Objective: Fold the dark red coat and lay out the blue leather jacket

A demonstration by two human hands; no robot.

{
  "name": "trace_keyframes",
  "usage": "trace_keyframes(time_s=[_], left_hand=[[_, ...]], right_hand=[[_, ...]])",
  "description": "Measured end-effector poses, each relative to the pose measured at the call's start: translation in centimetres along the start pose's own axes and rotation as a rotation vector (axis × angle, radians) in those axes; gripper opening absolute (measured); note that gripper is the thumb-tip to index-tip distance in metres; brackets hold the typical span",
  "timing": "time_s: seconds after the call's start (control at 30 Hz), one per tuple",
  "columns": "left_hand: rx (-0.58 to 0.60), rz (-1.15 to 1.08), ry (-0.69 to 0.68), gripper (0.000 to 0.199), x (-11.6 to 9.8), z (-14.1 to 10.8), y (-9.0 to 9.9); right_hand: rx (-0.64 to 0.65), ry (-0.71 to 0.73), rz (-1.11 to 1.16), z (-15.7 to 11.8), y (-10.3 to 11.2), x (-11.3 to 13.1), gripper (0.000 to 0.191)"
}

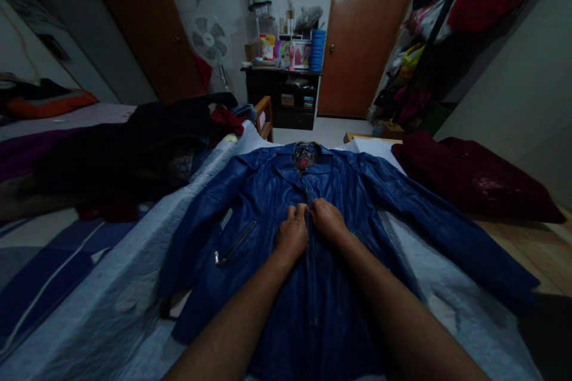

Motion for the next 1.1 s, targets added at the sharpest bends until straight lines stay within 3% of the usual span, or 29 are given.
trace_keyframes(time_s=[0.13,0.3,0.57,1.1], left_hand=[[0.009,0.026,-0.051,0.031,-0.3,-0.2,-0.4],[-0.017,-0.005,-0.053,0.052,-0.1,0.0,-0.5],[0.057,0.105,-0.013,0.051,-0.5,-0.1,-1.1],[0.069,0.162,-0.016,0.053,-0.8,-0.2,-1.3]], right_hand=[[-0.028,-0.005,-0.012,-0.2,0.3,0.0,0.016],[-0.057,-0.017,-0.025,0.1,0.4,-0.2,0.014],[-0.073,-0.028,-0.042,1.7,0.7,-0.8,0.015],[-0.074,-0.021,-0.064,6.2,1.3,-2.1,0.018]])
Point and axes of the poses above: each hand's wrist, its own z-axis towards the middle knuckle, its own y-axis out of the back of the hand, x = y × z, the point moved 8 cm from there along z, towards the middle knuckle, and after that the axes turned 9 degrees about z, right-handed, at the moved point
